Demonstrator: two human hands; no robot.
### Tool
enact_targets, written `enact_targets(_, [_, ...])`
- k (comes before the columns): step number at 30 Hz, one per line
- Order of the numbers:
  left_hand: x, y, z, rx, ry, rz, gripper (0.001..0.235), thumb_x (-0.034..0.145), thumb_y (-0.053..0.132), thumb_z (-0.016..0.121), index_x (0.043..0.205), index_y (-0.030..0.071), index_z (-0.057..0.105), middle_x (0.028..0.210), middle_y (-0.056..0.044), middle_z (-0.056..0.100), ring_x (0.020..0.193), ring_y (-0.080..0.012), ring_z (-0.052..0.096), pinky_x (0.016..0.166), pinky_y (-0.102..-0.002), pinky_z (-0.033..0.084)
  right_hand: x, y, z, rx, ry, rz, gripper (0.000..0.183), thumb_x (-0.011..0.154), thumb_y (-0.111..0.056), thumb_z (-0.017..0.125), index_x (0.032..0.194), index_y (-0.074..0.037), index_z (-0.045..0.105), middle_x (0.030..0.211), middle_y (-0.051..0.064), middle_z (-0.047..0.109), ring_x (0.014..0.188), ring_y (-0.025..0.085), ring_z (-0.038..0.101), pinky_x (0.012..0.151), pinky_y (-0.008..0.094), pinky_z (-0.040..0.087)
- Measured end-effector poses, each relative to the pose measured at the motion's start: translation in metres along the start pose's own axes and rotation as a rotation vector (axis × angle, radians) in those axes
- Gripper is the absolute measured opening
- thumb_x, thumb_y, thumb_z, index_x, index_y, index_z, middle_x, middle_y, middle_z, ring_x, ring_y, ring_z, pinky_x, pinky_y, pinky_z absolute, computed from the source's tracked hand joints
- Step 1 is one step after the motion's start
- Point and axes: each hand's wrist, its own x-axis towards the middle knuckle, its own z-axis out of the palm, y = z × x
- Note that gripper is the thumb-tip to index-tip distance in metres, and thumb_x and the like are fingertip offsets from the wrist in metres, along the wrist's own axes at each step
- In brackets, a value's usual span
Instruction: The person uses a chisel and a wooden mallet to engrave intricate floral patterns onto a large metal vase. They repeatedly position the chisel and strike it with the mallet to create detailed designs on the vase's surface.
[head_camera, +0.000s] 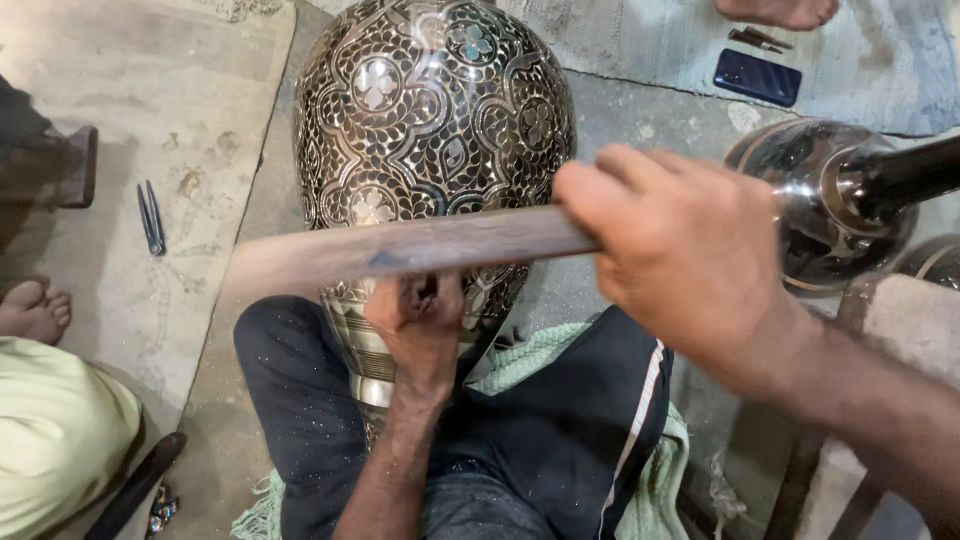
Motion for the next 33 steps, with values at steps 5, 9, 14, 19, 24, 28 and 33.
enact_targets(5, [0.005,0.026,0.002,-0.653,0.007,-0.180,0.042,0.089,-0.001,0.076,0.126,-0.001,0.056,0.118,-0.012,0.069,0.103,-0.0187,0.070,0.089,-0.033,0.068,0.002,-0.004,0.000,0.104,0.051,-0.051,0.021,0.072,-0.004,0.069,0.092,-0.010,0.065,0.081,0.002,0.061,0.076,0.021,0.059,0.057,0.035,0.048])
enact_targets(9, [0.010,0.032,-0.004,-0.536,-0.054,-0.269,0.027,0.095,-0.004,0.064,0.122,-0.001,0.064,0.118,-0.011,0.073,0.090,-0.0136,0.070,0.071,-0.021,0.060,-0.001,-0.005,0.005,-0.163,0.107,-0.108,0.012,0.079,-0.014,0.075,0.086,-0.015,0.065,0.079,-0.001,0.059,0.083,0.020,0.060,0.057,0.033,0.047])
enact_targets(14, [0.011,0.031,-0.001,-0.480,-0.007,-0.042,0.016,0.103,0.001,0.066,0.119,0.000,0.066,0.117,-0.010,0.073,0.107,-0.0179,0.072,0.095,-0.030,0.065,-0.002,-0.005,0.012,-0.296,0.108,-0.105,0.014,0.082,-0.022,0.080,0.080,-0.017,0.067,0.076,-0.003,0.060,0.082,0.019,0.060,0.053,0.031,0.047])
enact_targets(19, [0.006,0.032,-0.004,-0.394,-0.047,-0.165,0.021,0.099,0.005,0.068,0.120,0.002,0.066,0.113,-0.010,0.075,0.095,-0.0146,0.073,0.083,-0.028,0.065,-0.002,-0.005,0.010,-0.202,0.138,-0.108,0.011,0.078,-0.017,0.077,0.086,-0.017,0.069,0.080,-0.003,0.061,0.086,0.019,0.061,0.055,0.029,0.048])
enact_targets(24, [0.011,0.027,0.003,-0.366,-0.054,-0.139,0.017,0.100,0.004,0.070,0.117,0.004,0.067,0.109,-0.008,0.076,0.090,-0.0116,0.074,0.079,-0.026,0.067,-0.004,-0.003,0.013,-0.091,0.170,-0.109,0.011,0.080,-0.011,0.074,0.088,-0.016,0.068,0.084,-0.003,0.061,0.090,0.019,0.060,0.057,0.028,0.046])
enact_targets(28, [0.013,0.031,0.003,-0.468,-0.067,-0.231,0.017,0.101,0.005,0.070,0.118,0.003,0.069,0.106,-0.007,0.075,0.085,-0.0106,0.075,0.069,-0.025,0.068,-0.003,-0.002,0.013,-0.104,0.179,-0.115,0.011,0.079,-0.012,0.074,0.086,-0.016,0.067,0.081,-0.003,0.060,0.088,0.019,0.060,0.055,0.029,0.046])
enact_targets(33, [0.009,0.030,-0.011,-0.110,-0.141,-0.150,0.029,0.096,0.005,0.069,0.124,-0.001,0.069,0.108,-0.010,0.078,0.082,-0.0176,0.075,0.068,-0.027,0.061,0.007,-0.006,0.000,-0.230,0.185,-0.122,0.013,0.077,-0.016,0.079,0.083,-0.017,0.067,0.076,-0.002,0.059,0.084,0.019,0.060,0.055,0.031,0.048])
